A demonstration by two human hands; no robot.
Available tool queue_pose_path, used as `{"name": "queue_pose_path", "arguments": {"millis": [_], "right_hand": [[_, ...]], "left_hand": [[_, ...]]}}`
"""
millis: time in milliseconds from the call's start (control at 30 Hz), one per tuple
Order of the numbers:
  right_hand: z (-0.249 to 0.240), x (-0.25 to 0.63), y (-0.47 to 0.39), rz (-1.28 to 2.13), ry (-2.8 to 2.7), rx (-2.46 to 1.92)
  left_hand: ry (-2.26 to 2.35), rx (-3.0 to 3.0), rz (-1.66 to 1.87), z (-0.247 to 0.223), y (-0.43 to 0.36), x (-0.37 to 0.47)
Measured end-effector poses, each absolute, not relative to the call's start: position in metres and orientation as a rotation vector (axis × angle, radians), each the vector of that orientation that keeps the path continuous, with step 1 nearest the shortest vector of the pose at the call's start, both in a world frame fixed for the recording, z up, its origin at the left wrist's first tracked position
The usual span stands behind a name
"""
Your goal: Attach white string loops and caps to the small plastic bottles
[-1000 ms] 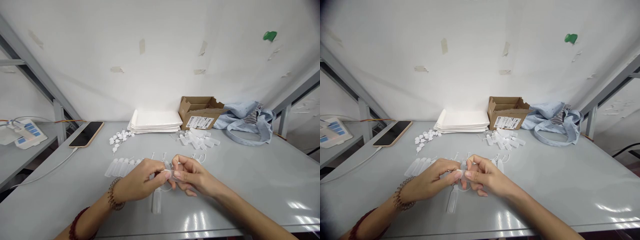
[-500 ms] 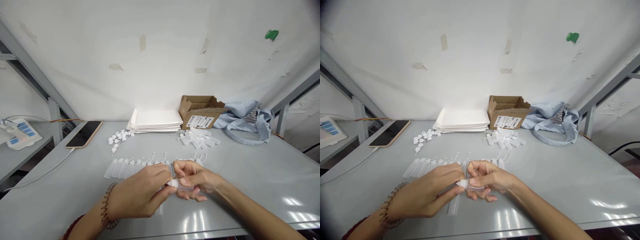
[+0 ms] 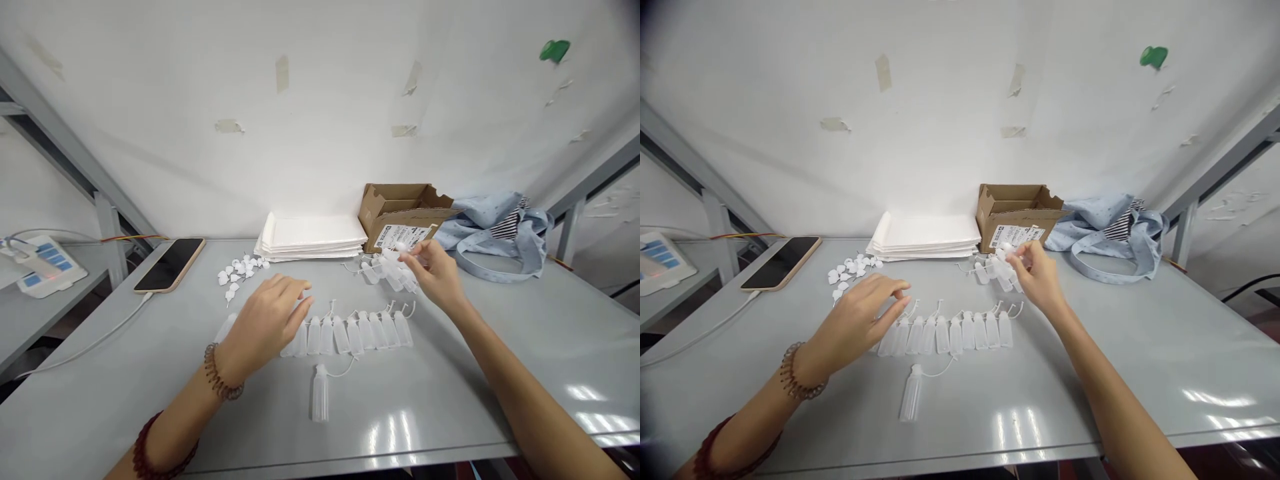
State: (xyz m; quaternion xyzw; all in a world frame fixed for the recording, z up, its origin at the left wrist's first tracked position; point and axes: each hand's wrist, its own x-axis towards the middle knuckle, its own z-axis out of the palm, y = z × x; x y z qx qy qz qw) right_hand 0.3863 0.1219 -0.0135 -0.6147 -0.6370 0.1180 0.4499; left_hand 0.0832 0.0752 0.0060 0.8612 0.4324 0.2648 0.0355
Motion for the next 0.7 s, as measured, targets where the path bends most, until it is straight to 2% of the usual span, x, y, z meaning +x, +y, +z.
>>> {"name": "queue_pose_path", "arguments": {"millis": [200, 400, 533, 600, 700], "right_hand": [[-0.032, 0.414, 0.141, -0.021, -1.671, -1.678], [-0.035, 0.408, 0.143, -0.088, -1.767, -1.597], [-0.023, 0.394, 0.133, -0.149, -1.778, -1.521], [-0.014, 0.382, 0.122, -0.117, -1.799, -1.465], [-0.001, 0.356, 0.096, 0.152, -1.882, -1.372]], "left_hand": [[1.725, 2.469, 0.735, 0.012, 0.092, 0.063], [2.184, 2.425, 0.165, 0.027, 0.107, 0.023], [2.187, 2.278, 0.006, 0.025, 0.112, 0.004], [2.206, 2.199, -0.02, 0.02, 0.114, -0.002], [2.211, 2.125, -0.097, 0.01, 0.118, -0.007]]}}
